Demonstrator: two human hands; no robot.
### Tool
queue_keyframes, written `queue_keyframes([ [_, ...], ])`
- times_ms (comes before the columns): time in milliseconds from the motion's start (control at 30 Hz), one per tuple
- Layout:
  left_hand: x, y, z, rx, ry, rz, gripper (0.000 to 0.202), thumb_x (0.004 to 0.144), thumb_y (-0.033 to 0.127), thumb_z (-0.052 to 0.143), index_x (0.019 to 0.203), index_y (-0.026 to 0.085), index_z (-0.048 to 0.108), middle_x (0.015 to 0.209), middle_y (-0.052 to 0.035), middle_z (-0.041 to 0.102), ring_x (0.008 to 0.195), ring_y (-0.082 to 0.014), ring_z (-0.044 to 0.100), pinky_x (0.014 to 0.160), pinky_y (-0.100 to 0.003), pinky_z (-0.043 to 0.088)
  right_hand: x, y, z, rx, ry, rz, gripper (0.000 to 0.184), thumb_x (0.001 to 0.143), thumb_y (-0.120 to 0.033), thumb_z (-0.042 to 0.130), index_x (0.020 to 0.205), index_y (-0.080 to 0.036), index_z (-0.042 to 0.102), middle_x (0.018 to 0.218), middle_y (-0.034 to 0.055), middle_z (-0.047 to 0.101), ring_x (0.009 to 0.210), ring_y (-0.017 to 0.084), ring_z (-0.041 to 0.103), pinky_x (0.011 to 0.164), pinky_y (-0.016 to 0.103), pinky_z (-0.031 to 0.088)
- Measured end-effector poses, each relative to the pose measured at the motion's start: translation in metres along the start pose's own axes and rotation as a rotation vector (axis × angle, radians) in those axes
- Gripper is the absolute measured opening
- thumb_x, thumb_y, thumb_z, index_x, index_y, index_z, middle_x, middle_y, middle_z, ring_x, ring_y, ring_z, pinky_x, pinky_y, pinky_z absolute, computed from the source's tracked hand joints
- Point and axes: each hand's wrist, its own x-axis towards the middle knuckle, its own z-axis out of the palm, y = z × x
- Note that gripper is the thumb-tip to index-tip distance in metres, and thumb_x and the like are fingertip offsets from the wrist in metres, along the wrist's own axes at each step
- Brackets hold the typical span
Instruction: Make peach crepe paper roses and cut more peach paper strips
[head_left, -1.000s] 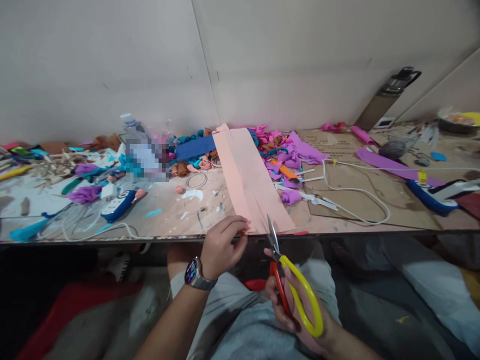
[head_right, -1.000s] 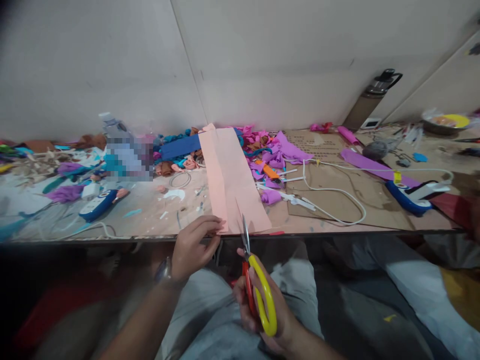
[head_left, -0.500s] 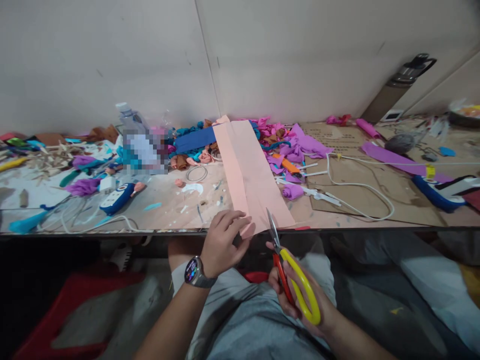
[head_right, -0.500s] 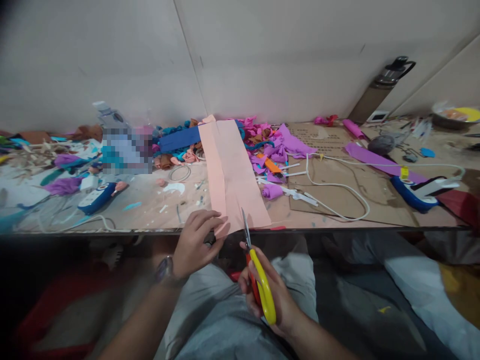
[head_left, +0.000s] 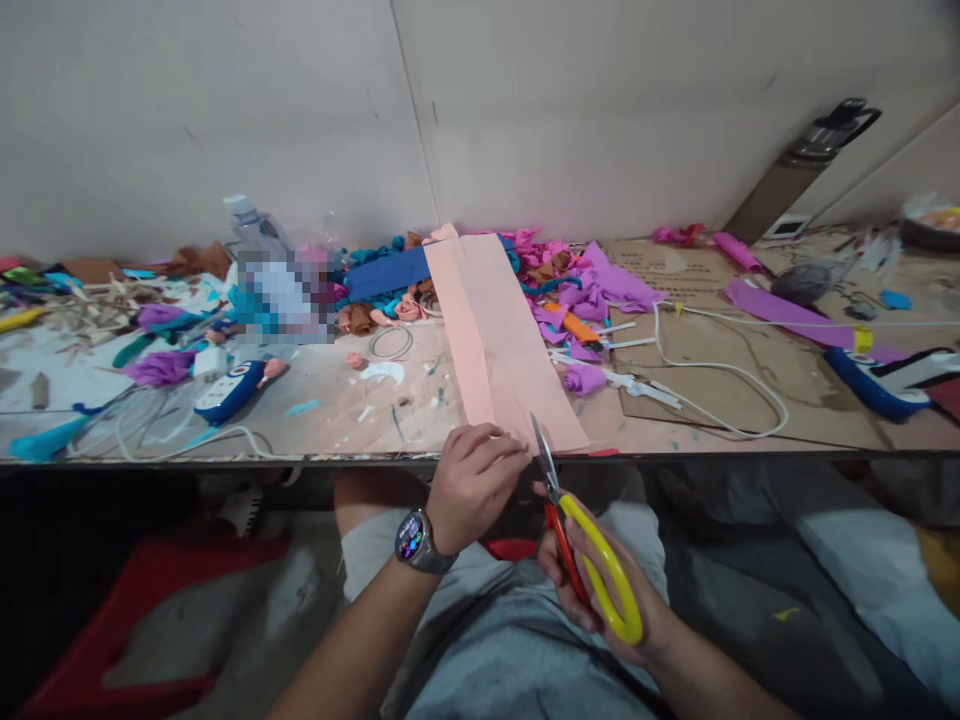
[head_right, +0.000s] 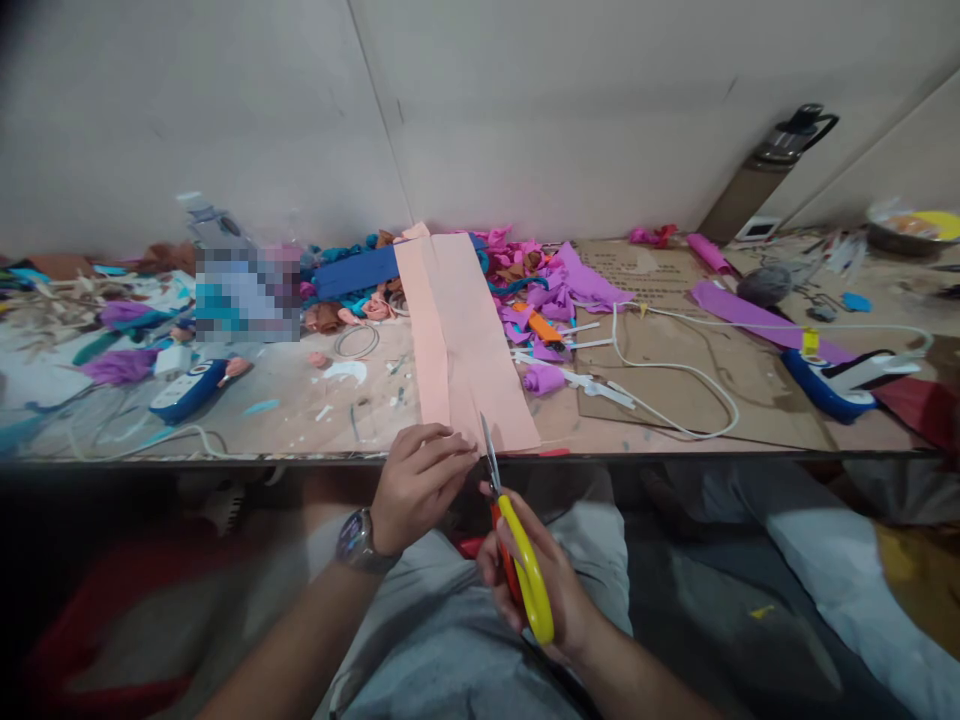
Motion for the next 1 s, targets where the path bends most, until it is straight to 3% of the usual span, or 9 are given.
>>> queue_keyframes([
  [333, 0.0017, 0.0012, 0.0008, -0.001, 0.017, -0.016, 0.022, 0.090, 0.014, 0.067, 0.109, 0.024, 0.071, 0.108, -0.0036, 0.078, 0.109, -0.0229, 0.063, 0.097, -0.043, 0.050, 0.0012, 0.0015, -0.0024, 0.020, -0.002, 0.012, 0.078, 0.085, -0.063, 0.069, 0.148, -0.027, 0.038, 0.066, -0.0059, 0.061, 0.030, 0.002, 0.035, 0.031, 0.013, 0.021],
  [633, 0.0034, 0.0028, 0.0007, -0.026, 0.010, -0.039, 0.020, 0.090, 0.012, 0.067, 0.106, 0.023, 0.070, 0.108, -0.0030, 0.077, 0.109, -0.0231, 0.062, 0.097, -0.043, 0.050, -0.0050, -0.0072, -0.0014, 0.046, -0.047, 0.048, 0.070, 0.087, -0.058, 0.069, 0.145, -0.032, 0.040, 0.078, -0.0052, 0.057, 0.042, 0.001, 0.037, 0.043, 0.016, 0.021],
  [1000, 0.0067, 0.0043, 0.0024, -0.038, 0.026, -0.057, 0.019, 0.091, 0.013, 0.065, 0.105, 0.024, 0.070, 0.108, -0.0037, 0.077, 0.109, -0.0228, 0.063, 0.098, -0.044, 0.051, -0.0065, -0.0005, -0.0052, 0.036, -0.097, 0.038, 0.067, 0.091, -0.060, 0.061, 0.146, -0.029, 0.039, 0.085, 0.0000, 0.063, 0.046, 0.004, 0.044, 0.045, 0.018, 0.023],
])
